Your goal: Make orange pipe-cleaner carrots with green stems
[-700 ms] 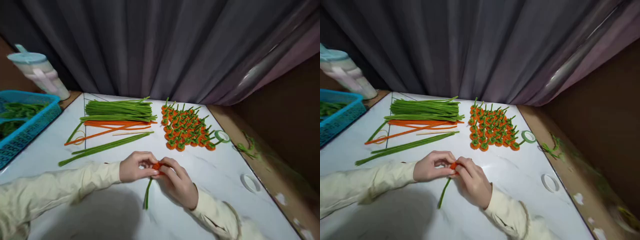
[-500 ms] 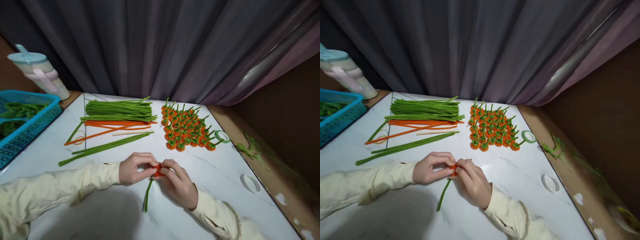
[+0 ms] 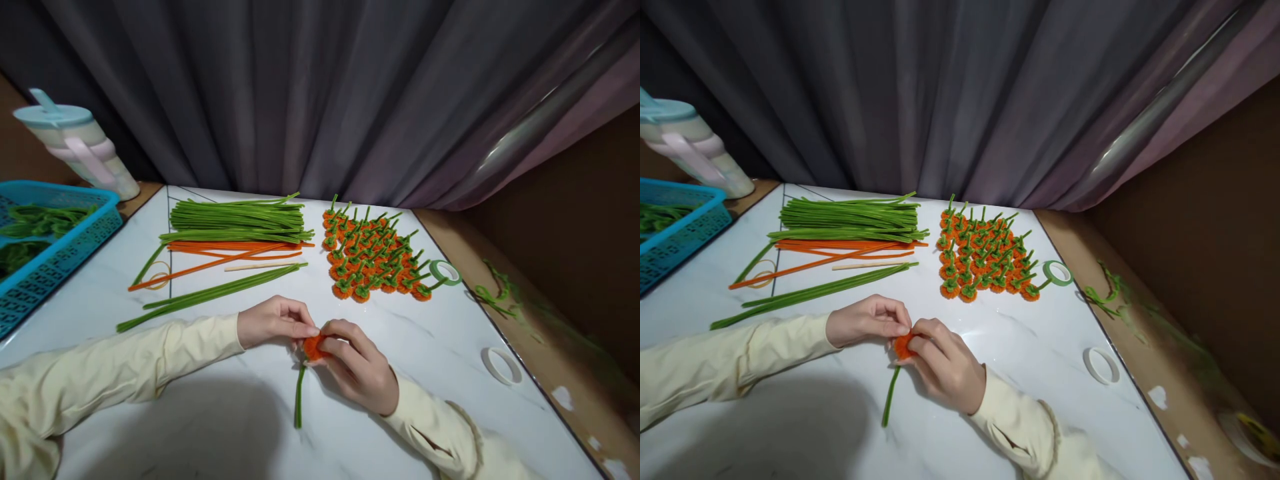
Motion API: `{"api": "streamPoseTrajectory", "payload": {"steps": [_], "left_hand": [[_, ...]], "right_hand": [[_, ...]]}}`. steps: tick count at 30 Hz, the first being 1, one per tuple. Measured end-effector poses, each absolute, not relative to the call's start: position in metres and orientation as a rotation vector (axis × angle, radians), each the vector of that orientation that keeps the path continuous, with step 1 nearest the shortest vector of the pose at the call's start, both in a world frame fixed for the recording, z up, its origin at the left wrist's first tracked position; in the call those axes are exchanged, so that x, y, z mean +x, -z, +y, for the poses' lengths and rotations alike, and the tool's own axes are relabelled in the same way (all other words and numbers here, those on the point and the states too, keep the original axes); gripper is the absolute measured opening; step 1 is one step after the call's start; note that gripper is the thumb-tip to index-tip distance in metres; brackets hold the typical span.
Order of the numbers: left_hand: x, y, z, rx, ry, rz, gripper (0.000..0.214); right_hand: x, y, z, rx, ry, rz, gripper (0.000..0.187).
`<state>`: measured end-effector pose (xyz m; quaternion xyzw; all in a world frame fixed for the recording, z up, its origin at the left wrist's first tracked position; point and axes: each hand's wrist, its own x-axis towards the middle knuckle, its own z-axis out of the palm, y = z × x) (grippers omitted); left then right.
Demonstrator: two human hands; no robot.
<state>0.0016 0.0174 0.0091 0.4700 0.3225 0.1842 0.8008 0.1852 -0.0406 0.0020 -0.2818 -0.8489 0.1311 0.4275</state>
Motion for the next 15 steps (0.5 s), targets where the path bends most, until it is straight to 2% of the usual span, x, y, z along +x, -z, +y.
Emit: {"api": "streamPoseTrajectory", "payload": {"steps": [8, 15], "left_hand": [[-0.001, -0.018, 0.022, 1.227, -0.277, 0.683, 0.028], [-0.003, -0.025, 0.025, 1.244, -0.149, 0.691, 0.034]], "right_hand": [[0.186, 0.000, -0.042, -0.678, -0.322, -2.152, 0.015], [0.187, -0.004, -0.042, -0.700, -0.293, -2.179, 0.014]]}}
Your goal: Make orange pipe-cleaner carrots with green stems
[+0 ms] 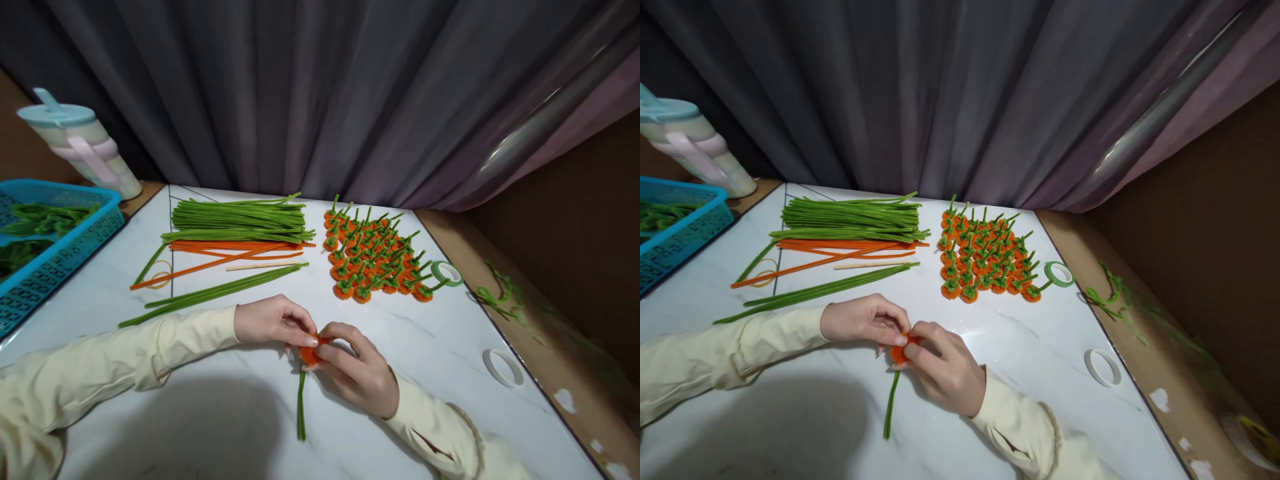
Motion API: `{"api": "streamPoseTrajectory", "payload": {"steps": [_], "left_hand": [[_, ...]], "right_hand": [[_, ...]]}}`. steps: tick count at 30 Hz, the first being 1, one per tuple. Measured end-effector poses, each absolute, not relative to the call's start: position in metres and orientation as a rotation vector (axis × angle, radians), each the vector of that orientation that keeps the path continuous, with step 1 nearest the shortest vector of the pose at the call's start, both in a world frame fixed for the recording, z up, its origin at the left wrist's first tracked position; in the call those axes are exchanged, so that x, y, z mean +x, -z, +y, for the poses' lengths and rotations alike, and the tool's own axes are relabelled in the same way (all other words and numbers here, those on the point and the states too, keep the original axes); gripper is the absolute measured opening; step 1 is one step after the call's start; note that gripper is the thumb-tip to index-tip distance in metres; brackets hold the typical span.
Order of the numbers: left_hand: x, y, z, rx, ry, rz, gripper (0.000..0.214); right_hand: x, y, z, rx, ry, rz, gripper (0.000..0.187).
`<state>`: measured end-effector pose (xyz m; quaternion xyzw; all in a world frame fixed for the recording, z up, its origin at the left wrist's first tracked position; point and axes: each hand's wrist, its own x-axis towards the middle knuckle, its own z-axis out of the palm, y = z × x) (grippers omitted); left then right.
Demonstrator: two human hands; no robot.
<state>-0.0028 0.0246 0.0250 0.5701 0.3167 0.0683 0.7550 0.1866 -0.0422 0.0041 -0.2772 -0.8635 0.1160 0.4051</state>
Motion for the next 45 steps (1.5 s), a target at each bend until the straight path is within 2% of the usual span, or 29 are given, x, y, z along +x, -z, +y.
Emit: {"api": "streamPoseTrajectory", "payload": {"steps": [6, 15, 18, 23, 28, 32, 37, 45], "left_hand": [[-0.004, -0.021, 0.023, 1.215, -0.170, 0.684, 0.034], [-0.004, -0.022, 0.022, 1.294, -0.274, 0.715, 0.025], [-0.004, -0.025, 0.025, 1.241, -0.278, 0.740, 0.024], [-0.005, -0.025, 0.030, 1.134, -0.318, 0.748, 0.028], [-0.003, -0.016, 0.030, 0.957, -0.318, 0.671, 0.035], [0.001, -0.010, 0.023, 0.958, -0.394, 0.714, 0.033], [0.004, -0.009, 0.012, 0.977, -0.493, 0.778, 0.028], [0.005, -0.009, 0.010, 1.031, -0.552, 0.911, 0.023]], "right_hand": [[0.183, -0.007, -0.043, -0.719, -0.284, -2.177, 0.009], [0.186, -0.003, -0.045, -0.762, -0.351, -2.127, 0.014], [0.185, -0.003, -0.041, -0.787, -0.418, -2.035, 0.019], [0.185, -0.002, -0.034, -0.868, -0.491, -1.955, 0.039], [0.187, -0.002, -0.032, -0.931, -0.438, -2.014, 0.033], [0.187, 0.001, -0.032, -0.994, -0.366, -2.080, 0.045], [0.185, 0.000, -0.032, -1.010, -0.281, -2.150, 0.048], [0.184, -0.005, -0.033, -0.972, -0.049, -2.372, 0.017]]}}
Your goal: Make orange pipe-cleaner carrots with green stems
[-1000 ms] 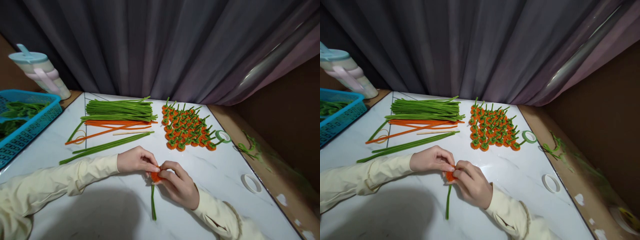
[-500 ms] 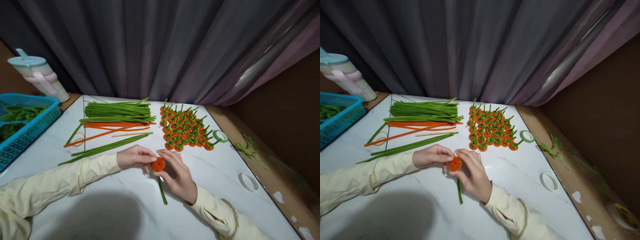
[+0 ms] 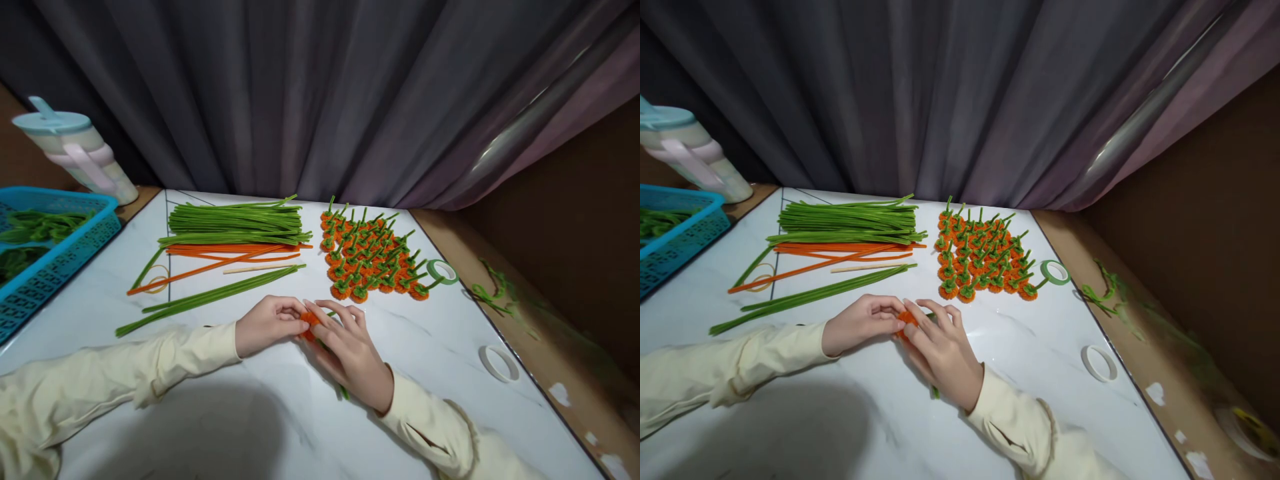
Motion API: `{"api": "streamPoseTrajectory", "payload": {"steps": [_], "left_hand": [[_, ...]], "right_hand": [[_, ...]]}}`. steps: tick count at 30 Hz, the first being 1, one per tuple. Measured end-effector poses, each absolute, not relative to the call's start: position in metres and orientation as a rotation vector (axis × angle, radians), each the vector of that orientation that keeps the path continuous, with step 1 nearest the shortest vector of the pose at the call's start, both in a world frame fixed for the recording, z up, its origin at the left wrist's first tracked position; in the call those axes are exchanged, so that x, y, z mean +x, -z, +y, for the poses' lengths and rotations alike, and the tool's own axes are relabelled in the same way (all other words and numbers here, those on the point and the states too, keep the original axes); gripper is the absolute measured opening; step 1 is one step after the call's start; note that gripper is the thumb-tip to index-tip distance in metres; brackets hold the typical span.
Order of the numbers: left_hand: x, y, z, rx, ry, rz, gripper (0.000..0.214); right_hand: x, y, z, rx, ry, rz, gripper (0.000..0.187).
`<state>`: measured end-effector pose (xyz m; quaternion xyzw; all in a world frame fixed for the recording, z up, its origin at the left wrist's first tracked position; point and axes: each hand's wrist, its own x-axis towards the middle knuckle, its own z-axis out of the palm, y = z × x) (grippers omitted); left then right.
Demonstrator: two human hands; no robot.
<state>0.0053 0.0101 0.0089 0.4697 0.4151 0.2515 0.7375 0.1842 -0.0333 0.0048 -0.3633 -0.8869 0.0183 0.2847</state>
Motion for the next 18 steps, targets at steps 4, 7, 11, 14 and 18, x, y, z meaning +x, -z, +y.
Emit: {"api": "streamPoseTrajectory", "payload": {"steps": [4, 7, 11, 14, 18], "left_hand": [[0.0064, -0.0074, 0.0094, 1.044, -0.551, 0.933, 0.028], [0.0062, -0.0072, 0.0088, 1.057, -0.519, 0.945, 0.030], [0.0051, -0.0084, 0.0084, 1.127, -0.497, 0.954, 0.027], [0.0046, -0.0100, 0.0087, 1.162, -0.478, 0.967, 0.025], [0.0036, -0.0091, 0.0102, 1.247, -0.437, 0.957, 0.024]], "right_hand": [[0.1838, -0.0048, -0.0311, -1.029, -0.045, -2.399, 0.016], [0.1854, -0.0027, -0.0294, -1.015, -0.106, -2.434, 0.017], [0.1881, 0.0002, -0.0288, -0.966, -0.125, -2.485, 0.024], [0.1888, 0.0000, -0.0291, -0.931, -0.167, -2.492, 0.028], [0.1889, -0.0010, -0.0294, -0.889, -0.258, -2.466, 0.029]]}}
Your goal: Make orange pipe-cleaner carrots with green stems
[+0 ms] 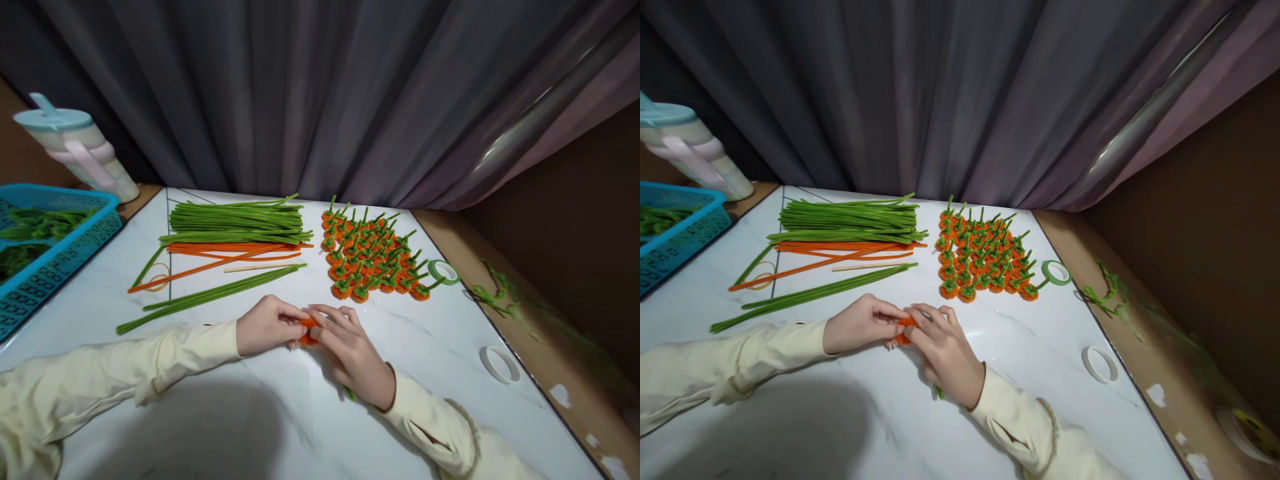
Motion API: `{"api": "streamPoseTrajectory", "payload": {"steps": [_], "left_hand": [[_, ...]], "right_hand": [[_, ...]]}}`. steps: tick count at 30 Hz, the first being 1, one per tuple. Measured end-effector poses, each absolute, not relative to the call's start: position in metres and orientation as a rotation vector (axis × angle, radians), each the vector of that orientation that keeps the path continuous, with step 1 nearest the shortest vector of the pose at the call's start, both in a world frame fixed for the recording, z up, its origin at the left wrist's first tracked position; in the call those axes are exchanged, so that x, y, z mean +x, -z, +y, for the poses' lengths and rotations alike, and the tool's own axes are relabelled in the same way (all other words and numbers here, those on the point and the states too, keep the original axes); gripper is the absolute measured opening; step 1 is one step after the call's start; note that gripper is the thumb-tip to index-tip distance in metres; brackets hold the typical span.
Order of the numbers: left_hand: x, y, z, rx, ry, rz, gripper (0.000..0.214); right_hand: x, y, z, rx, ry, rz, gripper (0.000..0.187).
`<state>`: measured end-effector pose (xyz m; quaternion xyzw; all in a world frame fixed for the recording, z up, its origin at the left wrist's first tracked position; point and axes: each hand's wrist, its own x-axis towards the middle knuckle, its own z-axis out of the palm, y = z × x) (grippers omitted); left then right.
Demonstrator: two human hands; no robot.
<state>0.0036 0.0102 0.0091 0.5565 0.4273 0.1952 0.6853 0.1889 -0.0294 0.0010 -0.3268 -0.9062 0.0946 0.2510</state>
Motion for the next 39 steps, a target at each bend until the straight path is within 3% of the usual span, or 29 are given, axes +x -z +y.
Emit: {"api": "streamPoseTrajectory", "payload": {"steps": [7, 12, 21, 27, 39], "left_hand": [[-0.003, -0.005, 0.017, 1.794, -0.461, 0.901, 0.040], [-0.008, -0.001, 0.016, 2.227, -0.673, 0.841, 0.024], [-0.009, 0.008, 0.013, 2.321, -0.767, 0.789, 0.020], [-0.009, 0.009, 0.013, 2.341, -0.827, 0.809, 0.015], [-0.009, 0.007, 0.014, 2.379, -0.940, 0.756, 0.012]], "right_hand": [[0.190, 0.001, -0.027, -0.951, -0.464, -2.294, 0.012], [0.190, 0.005, -0.026, -0.941, -0.588, -2.207, 0.012], [0.190, 0.004, -0.029, -0.958, -0.827, -2.037, 0.011], [0.190, 0.001, -0.027, -0.894, -0.952, -2.070, 0.021], [0.190, 0.004, -0.028, -0.879, -0.788, -2.172, 0.029]]}}
